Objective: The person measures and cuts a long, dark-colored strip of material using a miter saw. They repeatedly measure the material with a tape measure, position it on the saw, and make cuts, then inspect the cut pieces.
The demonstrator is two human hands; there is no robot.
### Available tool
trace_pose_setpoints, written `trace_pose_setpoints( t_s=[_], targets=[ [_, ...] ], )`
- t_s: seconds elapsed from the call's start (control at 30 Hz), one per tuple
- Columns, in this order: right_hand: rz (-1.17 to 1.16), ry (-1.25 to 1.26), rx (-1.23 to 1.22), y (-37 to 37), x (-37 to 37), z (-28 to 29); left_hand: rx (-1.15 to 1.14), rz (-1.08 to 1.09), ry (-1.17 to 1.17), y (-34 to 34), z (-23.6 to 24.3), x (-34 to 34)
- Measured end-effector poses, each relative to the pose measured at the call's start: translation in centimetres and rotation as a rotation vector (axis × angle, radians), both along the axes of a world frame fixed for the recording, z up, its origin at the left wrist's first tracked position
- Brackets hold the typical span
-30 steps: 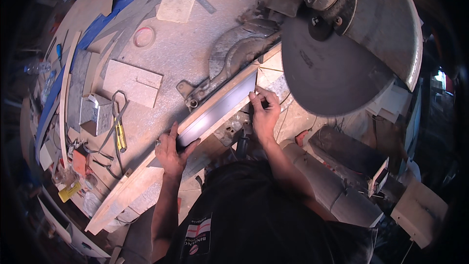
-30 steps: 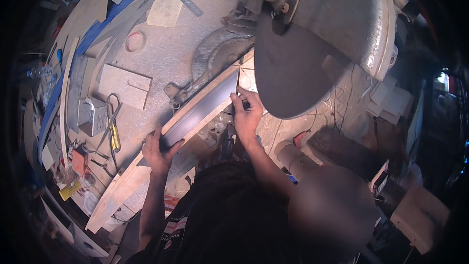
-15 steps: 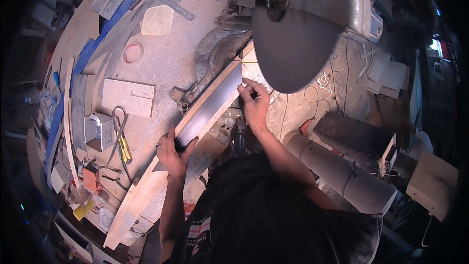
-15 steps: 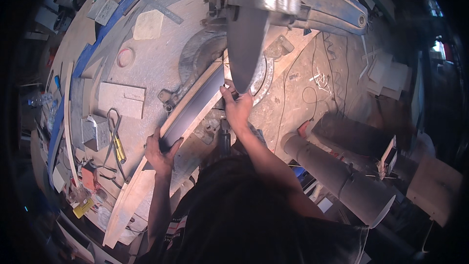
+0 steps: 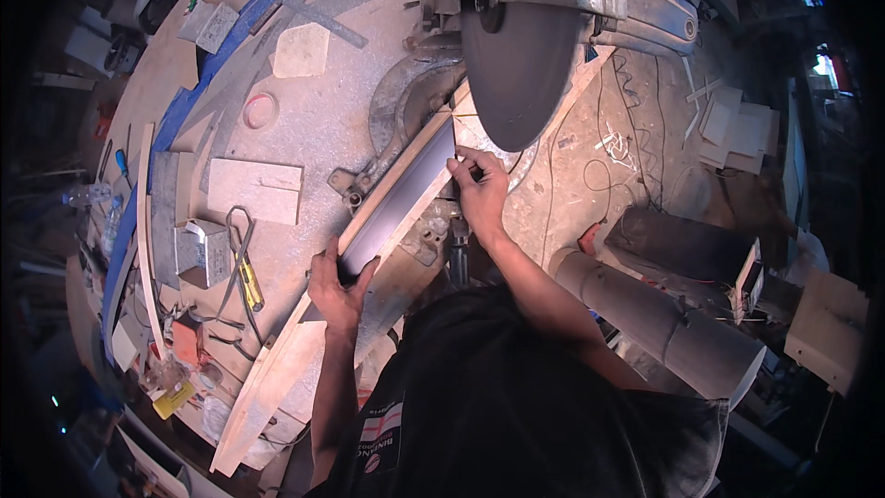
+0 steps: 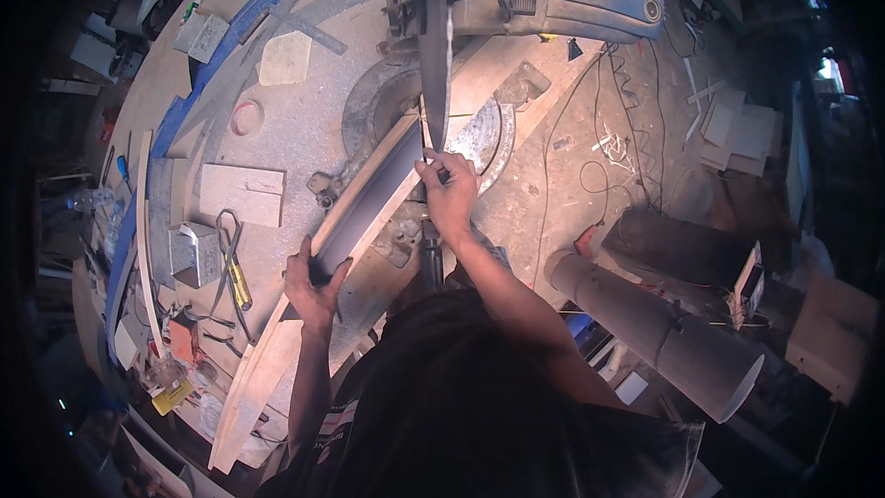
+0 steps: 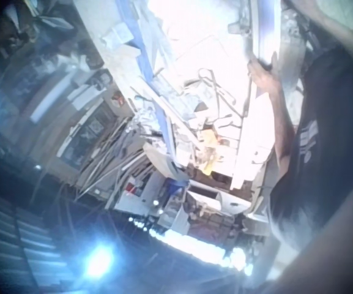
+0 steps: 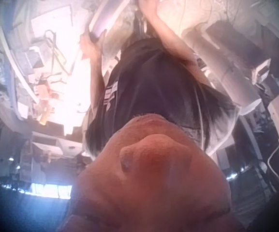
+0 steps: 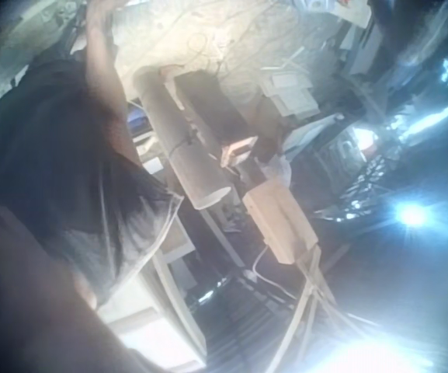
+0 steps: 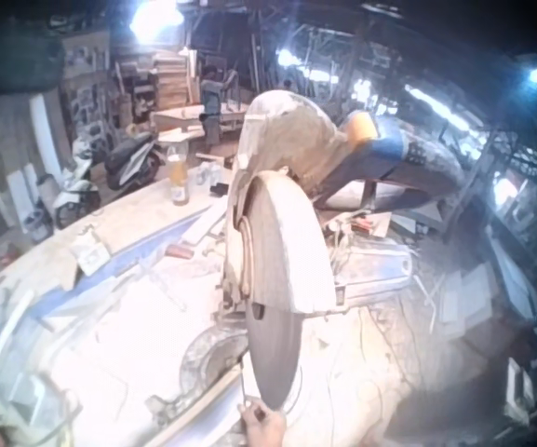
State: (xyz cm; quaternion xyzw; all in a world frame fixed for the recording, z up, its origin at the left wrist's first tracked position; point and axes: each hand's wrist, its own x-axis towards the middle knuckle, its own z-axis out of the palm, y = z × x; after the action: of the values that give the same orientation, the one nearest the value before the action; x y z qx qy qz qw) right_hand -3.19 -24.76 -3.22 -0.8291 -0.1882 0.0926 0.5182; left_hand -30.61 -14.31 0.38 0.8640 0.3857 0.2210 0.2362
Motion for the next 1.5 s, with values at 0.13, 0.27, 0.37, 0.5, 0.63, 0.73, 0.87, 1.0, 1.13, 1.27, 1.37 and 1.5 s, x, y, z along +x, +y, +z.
trace_pose_setpoints(
  t_s=[0.13, 0.27, 0.37, 0.5, 0.63, 0.73, 0.87, 1.0, 1.13, 1.27, 1.37, 1.5],
  targets=[
    [-0.008, 0.011, 0.021, 0.0, 0.0, -0.2, -0.005, -0.008, -0.018, 0.0, -0.2, 0.0],
    [-0.01, -0.015, -0.001, 0.0, -0.1, -0.3, -0.023, -0.008, -0.034, 0.0, -0.4, -0.2],
    [-0.009, -0.015, 0.001, 0.0, -0.1, -0.4, -0.015, -0.012, -0.032, 0.0, -0.6, -0.3],
    [-0.011, -0.018, -0.012, -0.1, -0.1, -0.5, -0.01, -0.012, -0.034, -0.1, -0.4, -0.3],
    [-0.009, -0.037, 0.017, -0.2, -0.1, -0.9, -0.052, -0.005, 0.026, 0.0, 0.6, 0.4],
    [-0.021, -0.062, 0.032, -0.1, -0.1, -1.1, 0.211, 0.061, 0.15, -0.9, 1.8, 2.2],
    [-0.028, -0.087, 0.043, 0.1, -0.1, -1.2, 0.24, -0.067, 0.201, -0.8, 2.1, 7.6],
    [-0.039, -0.099, 0.024, 0.0, -0.1, -1.6, 0.2, -0.12, 0.318, -0.1, 1.4, 13.0],
    [0.004, 0.02, 0.07, -0.2, 0.6, -2.8, 0.177, -0.12, 0.492, -0.1, 0.7, 14.6],
    [0.097, -0.04, 0.195, -0.3, 1.3, -3.5, 0.24, -0.167, 0.523, -0.2, 0.0, 14.1],
    [0.081, 0.165, 0.259, 0.0, 1.4, -3.6, 0.302, -0.164, 0.421, 0.3, -0.6, 14.0],
    [0.102, 0.128, 0.27, -0.1, 1.1, -2.9, 0.314, -0.164, 0.347, 0.4, -1.5, 14.0]
  ],
)
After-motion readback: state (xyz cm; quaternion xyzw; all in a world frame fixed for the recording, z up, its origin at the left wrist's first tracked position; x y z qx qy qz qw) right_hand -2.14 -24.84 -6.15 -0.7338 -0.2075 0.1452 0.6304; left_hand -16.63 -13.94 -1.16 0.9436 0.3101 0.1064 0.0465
